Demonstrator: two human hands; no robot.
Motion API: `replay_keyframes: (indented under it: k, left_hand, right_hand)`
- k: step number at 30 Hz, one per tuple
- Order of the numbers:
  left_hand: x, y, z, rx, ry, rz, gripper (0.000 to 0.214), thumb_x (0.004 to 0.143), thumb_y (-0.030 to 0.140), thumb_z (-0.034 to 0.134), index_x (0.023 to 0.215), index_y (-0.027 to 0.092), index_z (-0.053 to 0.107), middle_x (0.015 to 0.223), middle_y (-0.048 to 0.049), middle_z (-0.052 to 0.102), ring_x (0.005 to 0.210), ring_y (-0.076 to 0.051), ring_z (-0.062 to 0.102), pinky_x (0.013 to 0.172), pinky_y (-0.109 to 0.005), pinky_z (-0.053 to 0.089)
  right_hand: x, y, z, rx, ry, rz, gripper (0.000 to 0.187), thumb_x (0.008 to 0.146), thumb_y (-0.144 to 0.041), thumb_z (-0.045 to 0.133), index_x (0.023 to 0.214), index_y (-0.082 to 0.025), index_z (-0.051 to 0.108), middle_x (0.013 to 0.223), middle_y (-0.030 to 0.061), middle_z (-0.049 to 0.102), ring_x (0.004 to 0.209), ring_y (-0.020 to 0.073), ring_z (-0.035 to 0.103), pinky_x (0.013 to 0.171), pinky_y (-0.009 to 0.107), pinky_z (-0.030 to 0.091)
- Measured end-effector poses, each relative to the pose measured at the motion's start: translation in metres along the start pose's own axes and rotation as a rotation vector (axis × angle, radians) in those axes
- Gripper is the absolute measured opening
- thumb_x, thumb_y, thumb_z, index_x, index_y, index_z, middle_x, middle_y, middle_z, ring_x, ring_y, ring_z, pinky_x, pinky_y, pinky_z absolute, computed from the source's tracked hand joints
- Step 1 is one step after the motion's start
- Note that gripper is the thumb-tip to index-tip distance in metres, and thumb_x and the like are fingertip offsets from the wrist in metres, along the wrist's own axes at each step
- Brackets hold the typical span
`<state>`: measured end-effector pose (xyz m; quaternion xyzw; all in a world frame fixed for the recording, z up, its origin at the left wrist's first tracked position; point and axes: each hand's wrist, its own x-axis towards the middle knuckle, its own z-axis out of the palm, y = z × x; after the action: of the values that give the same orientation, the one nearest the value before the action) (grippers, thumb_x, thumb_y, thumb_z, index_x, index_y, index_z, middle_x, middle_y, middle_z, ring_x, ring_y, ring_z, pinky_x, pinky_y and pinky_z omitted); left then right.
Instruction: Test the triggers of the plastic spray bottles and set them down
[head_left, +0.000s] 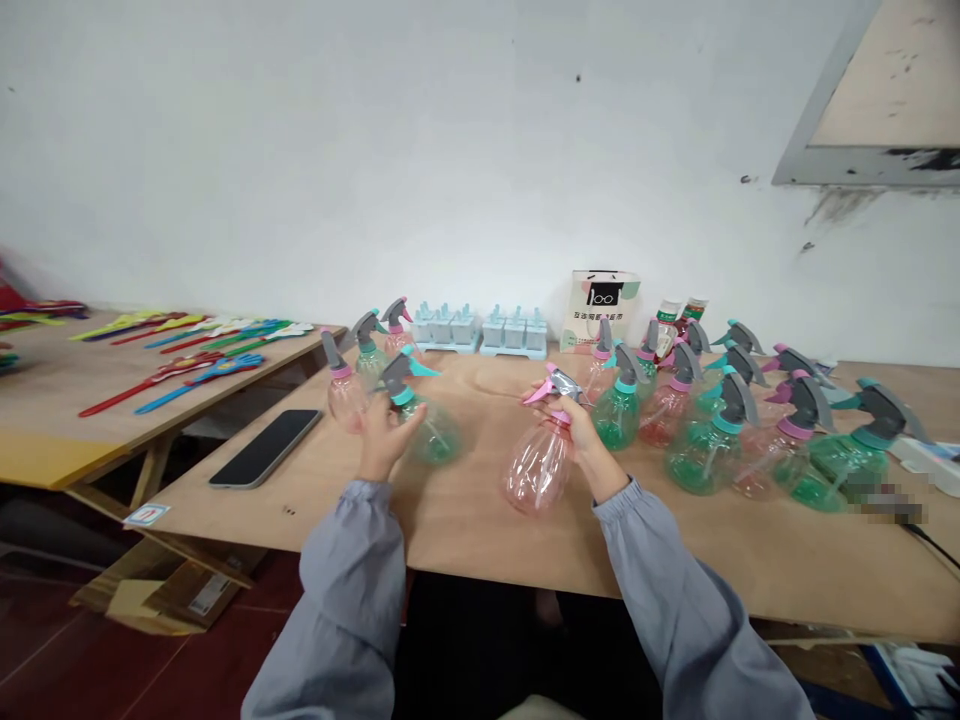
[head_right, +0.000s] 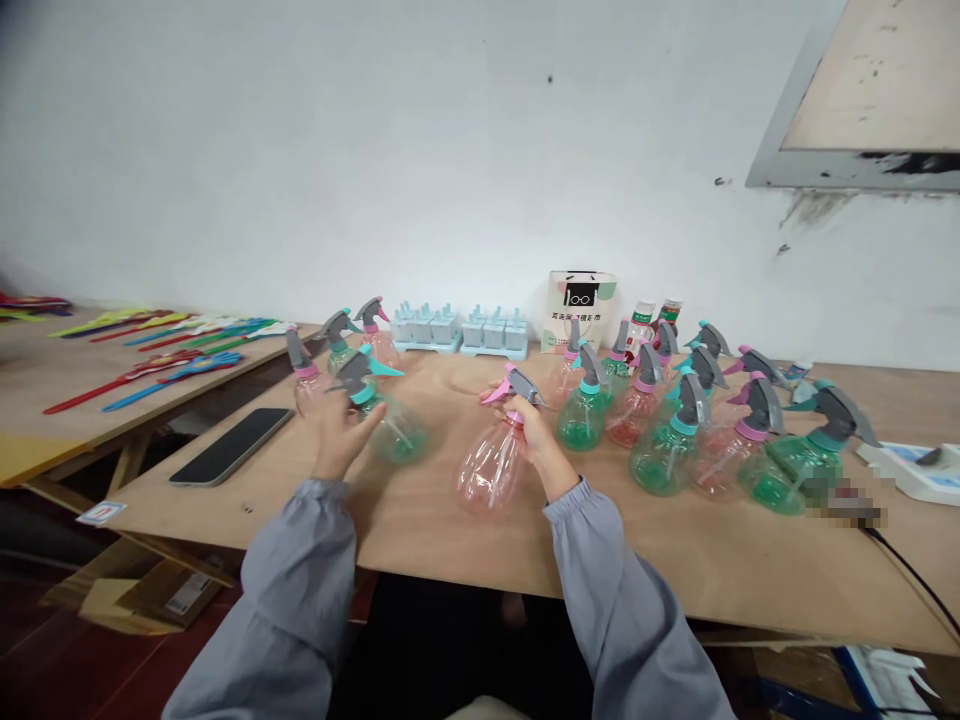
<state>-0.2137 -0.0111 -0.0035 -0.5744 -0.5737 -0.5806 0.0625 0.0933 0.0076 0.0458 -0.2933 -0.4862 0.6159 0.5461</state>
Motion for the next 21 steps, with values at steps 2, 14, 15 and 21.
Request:
replay_keyframes:
  k: [2, 14, 15, 21]
  left_hand:
    - [0.000, 0.019, 0.017, -0.016, -0.090, 0.027, 0.033, 0.080, 0.051, 0.068, 0.086, 0.021, 0.057, 0.085, -0.0043, 0.060, 0.085, -0.022, 0.060, 0.086, -0.037, 0.051]
    - [-0.030, 0.052, 0.084, -0.241, -0.304, -0.138, 0.057, 0.082, 0.054, 0.072, 0.124, 0.021, 0.052, 0.123, -0.0126, 0.068, 0.118, -0.032, 0.066, 0.106, -0.051, 0.049]
    - [-0.031, 0.051, 0.083, -0.239, -0.322, -0.131, 0.061, 0.081, 0.054, 0.073, 0.126, 0.020, 0.051, 0.126, -0.0134, 0.067, 0.120, -0.032, 0.065, 0.107, -0.052, 0.048]
    - [-0.032, 0.051, 0.077, -0.226, -0.378, -0.027, 0.075, 0.077, 0.052, 0.078, 0.138, 0.022, 0.045, 0.139, -0.0146, 0.062, 0.130, -0.034, 0.060, 0.114, -0.054, 0.044]
  right_hand:
    - [0.000, 0.000, -0.002, 0.000, -0.034, 0.010, 0.029, 0.057, -0.034, 0.065, 0.084, -0.023, 0.070, 0.090, 0.0073, 0.081, 0.100, 0.0294, 0.077, 0.064, 0.029, 0.056]
    - [-0.001, -0.002, 0.002, 0.096, 0.051, -0.038, 0.019, 0.049, -0.026, 0.060, 0.067, -0.023, 0.056, 0.060, -0.0019, 0.063, 0.058, 0.0153, 0.059, 0.047, 0.023, 0.042]
    - [-0.001, -0.002, 0.002, 0.118, 0.058, -0.030, 0.017, 0.048, -0.025, 0.059, 0.064, -0.023, 0.055, 0.057, -0.0028, 0.059, 0.056, 0.0148, 0.057, 0.045, 0.023, 0.041]
    - [-0.001, 0.003, 0.006, 0.092, 0.008, -0.041, 0.023, 0.049, -0.026, 0.058, 0.072, -0.024, 0.061, 0.070, 0.0009, 0.069, 0.062, 0.0176, 0.062, 0.049, 0.026, 0.043]
